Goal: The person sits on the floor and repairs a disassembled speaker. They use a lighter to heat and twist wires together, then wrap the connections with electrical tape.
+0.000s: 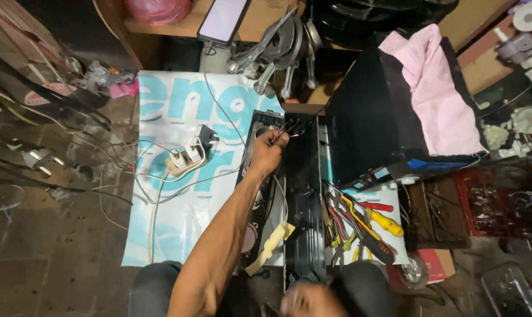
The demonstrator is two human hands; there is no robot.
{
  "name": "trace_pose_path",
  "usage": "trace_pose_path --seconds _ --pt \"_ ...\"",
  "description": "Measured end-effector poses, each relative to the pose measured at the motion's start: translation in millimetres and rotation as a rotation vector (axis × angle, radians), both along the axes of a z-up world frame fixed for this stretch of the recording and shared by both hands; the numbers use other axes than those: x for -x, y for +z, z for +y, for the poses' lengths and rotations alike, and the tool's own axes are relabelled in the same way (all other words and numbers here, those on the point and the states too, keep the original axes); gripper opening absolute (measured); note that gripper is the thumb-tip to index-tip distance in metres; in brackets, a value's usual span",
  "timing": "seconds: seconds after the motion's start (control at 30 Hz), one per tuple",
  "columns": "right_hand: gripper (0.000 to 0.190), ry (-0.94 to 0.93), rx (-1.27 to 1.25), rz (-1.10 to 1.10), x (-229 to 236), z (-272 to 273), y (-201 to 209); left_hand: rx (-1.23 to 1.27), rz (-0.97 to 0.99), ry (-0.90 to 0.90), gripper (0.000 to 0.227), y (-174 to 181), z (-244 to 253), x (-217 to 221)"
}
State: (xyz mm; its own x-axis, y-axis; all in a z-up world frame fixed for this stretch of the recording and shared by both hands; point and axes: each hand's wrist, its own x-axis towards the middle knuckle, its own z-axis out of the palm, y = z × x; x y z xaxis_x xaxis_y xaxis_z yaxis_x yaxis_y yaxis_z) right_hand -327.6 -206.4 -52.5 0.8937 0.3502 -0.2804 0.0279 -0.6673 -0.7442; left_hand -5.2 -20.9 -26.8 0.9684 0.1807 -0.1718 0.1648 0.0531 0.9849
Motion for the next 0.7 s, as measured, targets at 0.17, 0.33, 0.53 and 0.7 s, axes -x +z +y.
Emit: trace_pose_path --seconds 0.17,0.33,0.53,0.7 --pt "0.033 -0.609 -0.272 0.046 -172 32 68 0.025 0.004 -0.036 0.013 -19 -2 -5" --pt "0.048 -0.849 -0.545 -0.123 -290 55 34 0.048 -0.002 -0.086 0.017 -26 -6 -8" --pt "0.014 -0.784 -0.603 -0.152 -309 60 29 0.051 0.027 -0.074 0.014 -38 -8 -8" --pt "0.018 -0.711 -0.633 -0.148 -304 54 18 0.343 0.214 0.092 0.017 -2 -17 11"
